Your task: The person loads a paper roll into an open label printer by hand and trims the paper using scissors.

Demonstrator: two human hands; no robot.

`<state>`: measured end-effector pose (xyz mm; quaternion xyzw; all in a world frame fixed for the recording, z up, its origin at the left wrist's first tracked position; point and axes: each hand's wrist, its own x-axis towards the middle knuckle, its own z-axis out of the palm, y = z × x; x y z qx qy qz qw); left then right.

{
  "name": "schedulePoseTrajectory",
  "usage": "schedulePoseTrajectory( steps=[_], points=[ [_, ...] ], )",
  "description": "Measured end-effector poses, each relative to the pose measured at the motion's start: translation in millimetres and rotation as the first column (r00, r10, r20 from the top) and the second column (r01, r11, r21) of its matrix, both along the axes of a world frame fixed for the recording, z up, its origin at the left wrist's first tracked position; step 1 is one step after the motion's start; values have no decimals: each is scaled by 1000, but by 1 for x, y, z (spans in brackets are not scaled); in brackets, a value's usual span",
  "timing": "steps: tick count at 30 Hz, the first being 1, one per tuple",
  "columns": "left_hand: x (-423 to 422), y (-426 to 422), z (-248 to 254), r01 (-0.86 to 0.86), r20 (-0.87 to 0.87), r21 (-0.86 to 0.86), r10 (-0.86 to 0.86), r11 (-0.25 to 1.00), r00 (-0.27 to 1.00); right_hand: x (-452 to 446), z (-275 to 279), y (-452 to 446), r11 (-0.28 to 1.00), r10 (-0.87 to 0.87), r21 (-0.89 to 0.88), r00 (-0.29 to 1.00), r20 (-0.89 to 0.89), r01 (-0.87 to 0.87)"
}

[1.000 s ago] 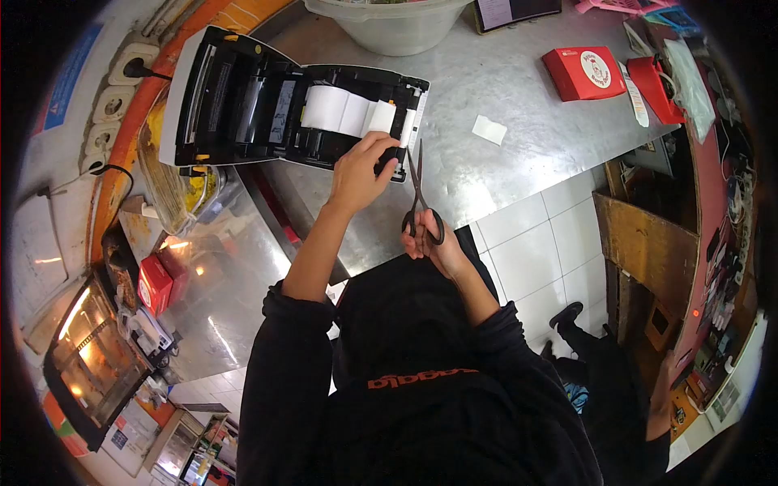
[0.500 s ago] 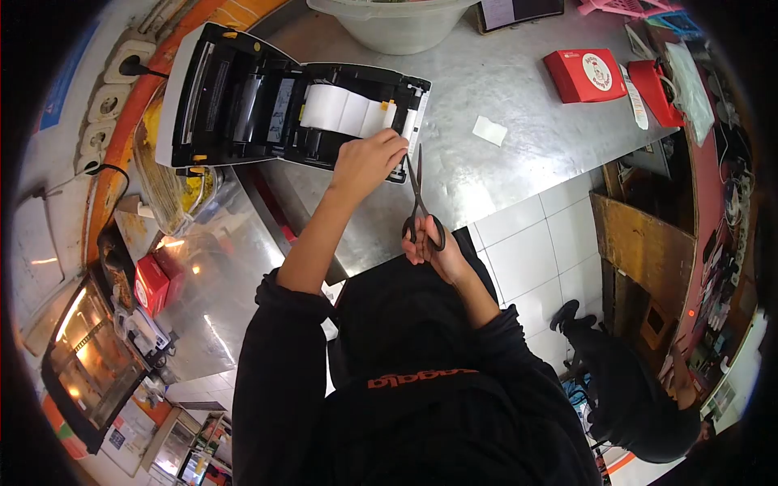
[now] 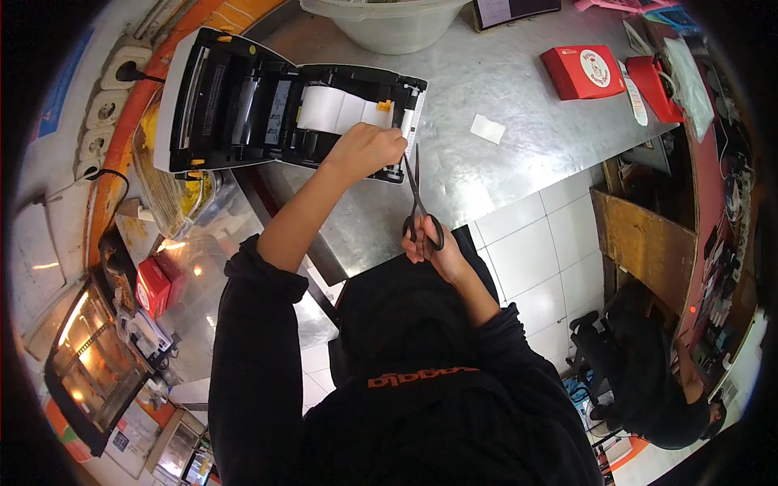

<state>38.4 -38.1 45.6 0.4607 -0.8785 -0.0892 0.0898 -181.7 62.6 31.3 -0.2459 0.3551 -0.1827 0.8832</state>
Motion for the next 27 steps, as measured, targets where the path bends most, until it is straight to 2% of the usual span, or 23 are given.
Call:
schedulePoseTrajectory(
  steps=[4,6,10,16,18,19,21,22,24,26,27],
  points=[
    [-3,-1,2,25,11,-35,-25,999,1000,1,-1,2,1000,-5,-15,999,-36,4],
    [-5,-1,8,49,125,33,-52,998,991,1,-2,2,1000,-19,-6,999,-34,19],
    [-7,0,5,70,174,-21,-65,997,983,2,-5,3,997,-60,43,995,-74,63],
    [-10,2,-3,-3,70,-39,6,999,998,2,-12,0,998,-51,32,997,-53,53],
    [-11,4,-5,-73,-50,-20,72,997,996,2,-10,-1,998,-48,30,996,-77,50],
    [-10,4,-9,-67,-48,-28,66,997,997,3,-9,-3,999,-39,33,994,-102,43],
    [-10,5,-12,-139,-130,-94,127,986,983,3,-7,-4,999,-36,28,995,-92,39],
    [-10,5,-11,-249,-144,-32,242,968,960,4,-7,-4,999,-26,31,996,-82,29],
    [-10,5,-9,-291,-210,2,284,957,935,3,-5,-4,999,-32,40,997,-74,35],
    [-9,8,-7,-347,-316,129,371,929,873,2,-3,-3,998,-33,56,997,-64,37],
    [-8,9,-6,-347,-314,129,370,929,875,1,-2,-5,1000,-22,9,999,-35,23]
  ],
)
